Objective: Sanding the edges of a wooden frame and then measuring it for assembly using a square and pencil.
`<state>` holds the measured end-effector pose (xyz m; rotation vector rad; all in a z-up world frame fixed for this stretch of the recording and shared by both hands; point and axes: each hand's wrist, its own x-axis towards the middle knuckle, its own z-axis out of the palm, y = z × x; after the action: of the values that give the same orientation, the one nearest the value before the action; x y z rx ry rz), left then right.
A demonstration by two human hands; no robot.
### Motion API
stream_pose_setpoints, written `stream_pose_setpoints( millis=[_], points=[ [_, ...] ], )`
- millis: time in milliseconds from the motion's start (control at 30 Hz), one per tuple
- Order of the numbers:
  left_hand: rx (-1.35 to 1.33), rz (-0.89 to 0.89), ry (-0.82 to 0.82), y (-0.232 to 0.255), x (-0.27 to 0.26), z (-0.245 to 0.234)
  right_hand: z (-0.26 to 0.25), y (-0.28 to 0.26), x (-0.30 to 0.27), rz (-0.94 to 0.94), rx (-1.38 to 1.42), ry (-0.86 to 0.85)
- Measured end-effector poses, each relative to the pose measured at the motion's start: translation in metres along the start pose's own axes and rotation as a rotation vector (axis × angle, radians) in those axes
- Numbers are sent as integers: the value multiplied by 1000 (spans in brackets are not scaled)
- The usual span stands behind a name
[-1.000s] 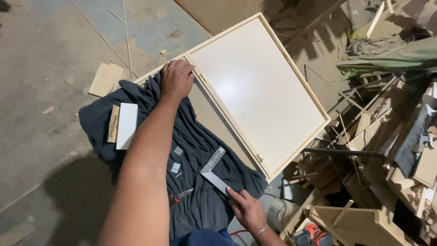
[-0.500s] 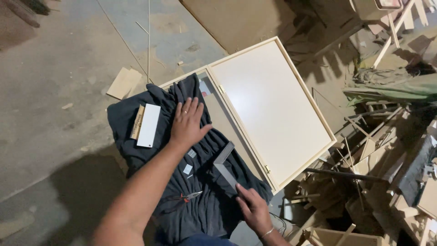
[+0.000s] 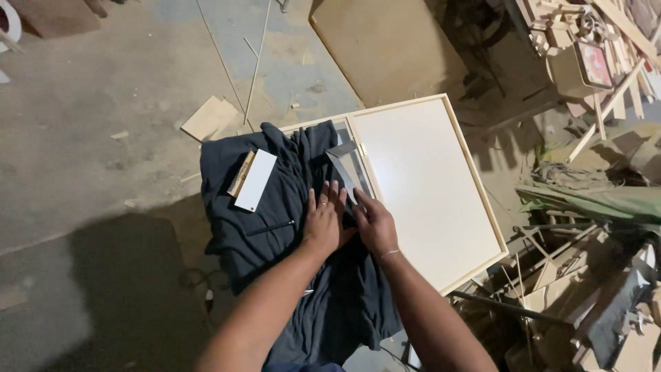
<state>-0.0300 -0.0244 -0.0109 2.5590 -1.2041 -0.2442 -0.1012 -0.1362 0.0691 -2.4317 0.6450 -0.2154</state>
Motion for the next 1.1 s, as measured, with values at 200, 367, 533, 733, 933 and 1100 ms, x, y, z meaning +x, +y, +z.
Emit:
stream_pose_setpoints(
  millis=[200, 367, 533, 733, 933, 1100],
  points=[
    [26, -25, -45, 5, -10, -32, 18, 24, 25, -6, -44, -34],
    [70, -42, -89, 5, -8, -27, 18, 17, 28, -35, -84, -75],
    [166, -44, -105, 7, -11, -35, 23, 17, 27, -42, -102, -73],
    [217, -39, -127, 8, -15, -48, 23, 13, 28, -43, -80, -28],
    [187, -23, -96, 6, -11, -42, 29, 13, 26, -16, -129, -46],
    [317, -10, -164, 8, -13, -53, 29, 6, 31, 26, -145, -43]
  ],
)
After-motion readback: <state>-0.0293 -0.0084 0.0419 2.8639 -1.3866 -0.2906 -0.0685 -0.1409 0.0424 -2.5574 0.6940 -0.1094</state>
